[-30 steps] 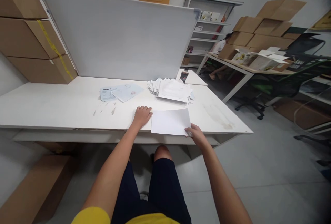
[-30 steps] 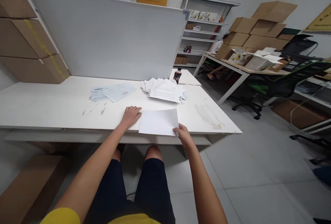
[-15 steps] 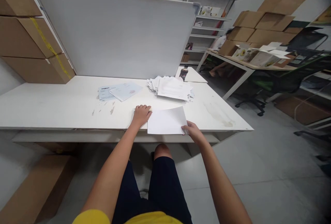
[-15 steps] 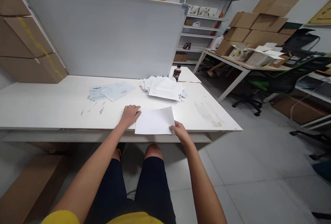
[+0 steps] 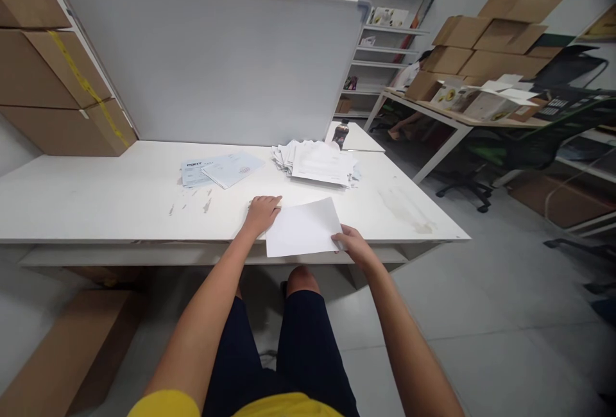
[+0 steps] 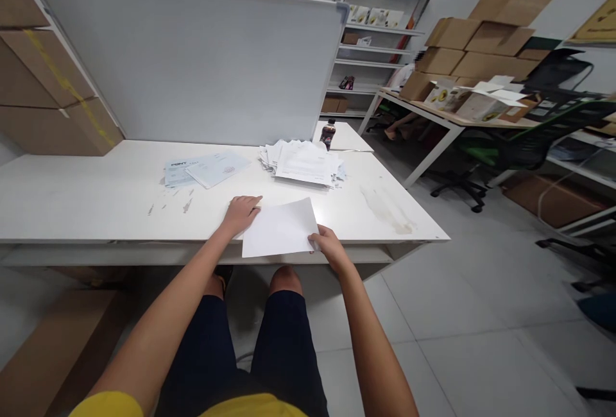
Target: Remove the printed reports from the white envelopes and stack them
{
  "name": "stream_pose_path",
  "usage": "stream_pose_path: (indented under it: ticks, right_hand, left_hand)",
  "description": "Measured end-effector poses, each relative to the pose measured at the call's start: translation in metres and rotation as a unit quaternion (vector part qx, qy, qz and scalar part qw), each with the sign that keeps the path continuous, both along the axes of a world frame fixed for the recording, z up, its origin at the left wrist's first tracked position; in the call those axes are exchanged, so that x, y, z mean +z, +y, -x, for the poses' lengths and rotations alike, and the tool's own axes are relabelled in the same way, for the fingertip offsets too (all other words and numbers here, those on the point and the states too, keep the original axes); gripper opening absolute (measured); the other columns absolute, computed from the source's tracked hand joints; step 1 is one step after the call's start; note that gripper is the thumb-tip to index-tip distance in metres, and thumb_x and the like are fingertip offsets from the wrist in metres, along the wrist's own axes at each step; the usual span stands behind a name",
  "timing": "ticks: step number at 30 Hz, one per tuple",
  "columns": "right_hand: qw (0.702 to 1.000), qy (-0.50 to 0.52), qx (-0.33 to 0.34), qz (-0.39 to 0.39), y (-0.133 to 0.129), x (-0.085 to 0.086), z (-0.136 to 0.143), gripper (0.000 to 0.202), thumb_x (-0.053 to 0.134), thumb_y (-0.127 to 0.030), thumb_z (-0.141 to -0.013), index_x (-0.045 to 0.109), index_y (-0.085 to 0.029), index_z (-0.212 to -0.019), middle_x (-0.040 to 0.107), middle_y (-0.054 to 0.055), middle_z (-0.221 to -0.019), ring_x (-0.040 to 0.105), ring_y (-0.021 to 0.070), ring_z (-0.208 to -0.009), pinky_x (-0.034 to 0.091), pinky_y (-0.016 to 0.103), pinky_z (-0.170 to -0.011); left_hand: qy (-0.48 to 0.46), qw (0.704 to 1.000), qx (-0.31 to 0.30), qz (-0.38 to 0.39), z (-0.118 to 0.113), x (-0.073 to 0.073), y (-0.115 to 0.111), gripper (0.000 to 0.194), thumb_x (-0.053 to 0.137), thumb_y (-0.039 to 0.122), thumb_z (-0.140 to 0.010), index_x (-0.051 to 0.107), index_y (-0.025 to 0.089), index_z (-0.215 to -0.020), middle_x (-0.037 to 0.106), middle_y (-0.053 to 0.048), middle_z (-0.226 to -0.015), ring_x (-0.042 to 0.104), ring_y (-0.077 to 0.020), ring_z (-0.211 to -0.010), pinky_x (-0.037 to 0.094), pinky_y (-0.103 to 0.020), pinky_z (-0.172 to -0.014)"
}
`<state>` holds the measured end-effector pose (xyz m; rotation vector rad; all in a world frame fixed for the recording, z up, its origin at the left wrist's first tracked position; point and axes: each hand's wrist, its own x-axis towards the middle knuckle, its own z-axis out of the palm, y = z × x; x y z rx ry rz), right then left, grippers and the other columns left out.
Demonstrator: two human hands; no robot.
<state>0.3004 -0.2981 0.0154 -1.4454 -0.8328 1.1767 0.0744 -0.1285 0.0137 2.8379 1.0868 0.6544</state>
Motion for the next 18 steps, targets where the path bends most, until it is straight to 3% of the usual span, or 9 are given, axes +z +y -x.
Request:
stream_pose_path:
  ticks: [11, 18]
  right_hand:
    - [0.998, 0.043, -0.047, -0.015, 0.004, -0.015, 0.003, 0.017, 0.06, -0.025, -0.054, 0.058, -0.019, -0.069, 0.05, -0.004, -0.055, 0.044, 0.012, -0.051, 0.034, 0.024, -0.044]
    - [0.996, 0.038, -0.081, 0.011, 0.009, -0.009, 0.003, 0.015, 0.058, -0.023, -0.051, 0.056, -0.02, -0.065, 0.05, -0.003, -0.055, 0.046, 0.0134, -0.054, 0.034, 0.025, -0.043]
  left_hand:
    - [0.078, 0.996, 0.014, -0.031, -0.005, -0.001, -0.003, 0.042, 0.039, 0.028, -0.093, 0.047, 0.019, -0.133, 0.058, -0.013, -0.127, 0.052, -0.0293, -0.114, 0.035, -0.043, -0.092]
    - [0.103, 0.994, 0.026, -0.014, -0.009, 0.003, -0.011, 0.045, 0.034, 0.023, -0.094, 0.043, 0.016, -0.137, 0.053, -0.018, -0.132, 0.051, -0.0316, -0.114, 0.032, -0.046, -0.095]
